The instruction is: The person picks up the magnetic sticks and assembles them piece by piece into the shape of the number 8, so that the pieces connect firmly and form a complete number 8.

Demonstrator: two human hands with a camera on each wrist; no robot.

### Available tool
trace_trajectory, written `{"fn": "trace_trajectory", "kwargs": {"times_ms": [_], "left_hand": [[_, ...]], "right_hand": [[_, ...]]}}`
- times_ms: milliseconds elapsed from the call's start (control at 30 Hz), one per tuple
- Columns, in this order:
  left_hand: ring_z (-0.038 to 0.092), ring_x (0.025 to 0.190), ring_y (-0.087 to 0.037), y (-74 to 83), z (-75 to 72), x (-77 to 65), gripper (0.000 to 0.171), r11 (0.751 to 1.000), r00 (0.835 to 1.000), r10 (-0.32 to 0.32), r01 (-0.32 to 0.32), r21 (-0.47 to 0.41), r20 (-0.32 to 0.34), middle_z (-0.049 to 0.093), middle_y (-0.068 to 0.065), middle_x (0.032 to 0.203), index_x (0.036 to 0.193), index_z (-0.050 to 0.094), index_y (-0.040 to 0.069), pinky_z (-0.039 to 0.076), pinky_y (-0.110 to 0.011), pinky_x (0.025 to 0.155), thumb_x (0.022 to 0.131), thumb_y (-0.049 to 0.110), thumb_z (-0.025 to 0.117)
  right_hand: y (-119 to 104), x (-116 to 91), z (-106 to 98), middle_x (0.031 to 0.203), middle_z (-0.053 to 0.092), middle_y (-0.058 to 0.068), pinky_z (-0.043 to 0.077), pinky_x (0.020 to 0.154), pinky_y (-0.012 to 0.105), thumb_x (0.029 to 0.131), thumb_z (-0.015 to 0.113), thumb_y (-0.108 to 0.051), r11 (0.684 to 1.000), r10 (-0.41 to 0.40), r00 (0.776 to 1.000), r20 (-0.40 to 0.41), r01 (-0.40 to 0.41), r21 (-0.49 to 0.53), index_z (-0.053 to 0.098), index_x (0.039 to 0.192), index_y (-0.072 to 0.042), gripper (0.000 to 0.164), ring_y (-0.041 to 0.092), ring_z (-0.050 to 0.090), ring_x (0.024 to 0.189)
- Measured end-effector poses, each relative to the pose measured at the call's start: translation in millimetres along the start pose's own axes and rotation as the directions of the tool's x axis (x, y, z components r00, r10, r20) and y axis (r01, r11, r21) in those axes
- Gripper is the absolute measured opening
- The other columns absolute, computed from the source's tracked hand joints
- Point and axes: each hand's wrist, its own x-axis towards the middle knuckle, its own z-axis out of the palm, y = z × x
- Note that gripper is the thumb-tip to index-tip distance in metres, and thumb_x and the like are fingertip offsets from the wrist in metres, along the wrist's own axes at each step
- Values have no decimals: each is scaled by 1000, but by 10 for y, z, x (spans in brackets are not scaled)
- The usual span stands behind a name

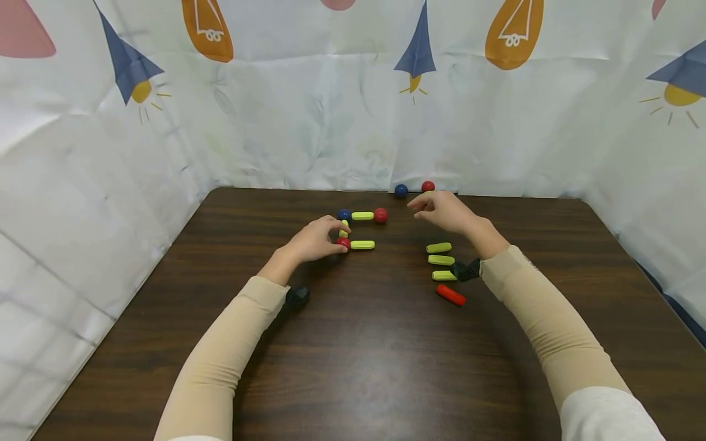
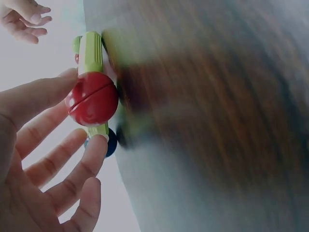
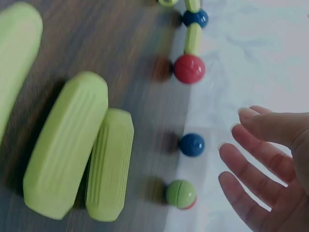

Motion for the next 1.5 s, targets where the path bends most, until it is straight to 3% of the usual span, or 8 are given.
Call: {"fn": "trace_trajectory", "kwargs": {"times_ms": [167, 400, 767, 967, 1167, 1500], "left_hand": [[52, 129, -32, 27, -5, 7, 44, 1000, 1000, -5, 5, 12, -7, 57, -14, 142, 136, 66, 8, 41, -50, 109, 95, 22, 77], [54, 102, -28, 77, 10, 37, 43, 1000, 1000, 3, -3, 3, 18, 66, -10, 121, 136, 67, 9, 47, -44, 94, 95, 22, 76], [61, 116, -26, 31, 48, 140, 41, 999, 998, 43, -42, -28, 46, 68, -10, 128, 135, 67, 9, 46, -43, 102, 96, 20, 74], [63, 116, -25, 33, 93, 163, 38, 998, 998, 42, -40, -39, 43, 71, -7, 124, 132, 69, 10, 46, -42, 103, 96, 21, 75], [63, 107, -22, 71, 128, 189, 34, 1000, 999, 16, -17, 18, 45, 72, -3, 120, 127, 73, 15, 48, -41, 96, 94, 23, 77], [60, 102, -22, 81, 130, 190, 33, 1000, 999, -10, 9, 28, 48, 71, -3, 121, 126, 74, 17, 47, -42, 92, 94, 24, 77]], "right_hand": [[180, 39, -21, 123, 65, 20, 51, 90, 51, 103, 61, -8, 998, 33, 997, -70, -29, 57, 66, 133, 0, 31, 37, 62, 111], [376, 106, -50, 128, 61, 27, 47, 95, 56, 105, 59, -9, 993, 93, 991, -97, -84, 86, 61, 135, 5, 33, 43, 57, 118], [567, 305, -114, 148, 46, 29, 39, 106, 60, 104, 58, -7, 972, 228, 971, -69, -223, 73, 50, 148, 1, 45, 47, 42, 136], [612, 373, -73, 146, 46, 32, 37, 107, 60, 103, 60, -5, 973, 230, 971, -68, -228, 45, 50, 146, 4, 45, 49, 41, 135], [632, 416, -22, 145, 47, 33, 37, 108, 59, 103, 61, -6, 969, 247, 967, -62, -246, 18, 48, 146, 6, 46, 49, 43, 134], [636, 517, -38, 142, 47, 31, 37, 107, 59, 103, 60, -6, 963, 270, 962, -40, -271, -8, 48, 148, 3, 48, 46, 45, 131]]}}
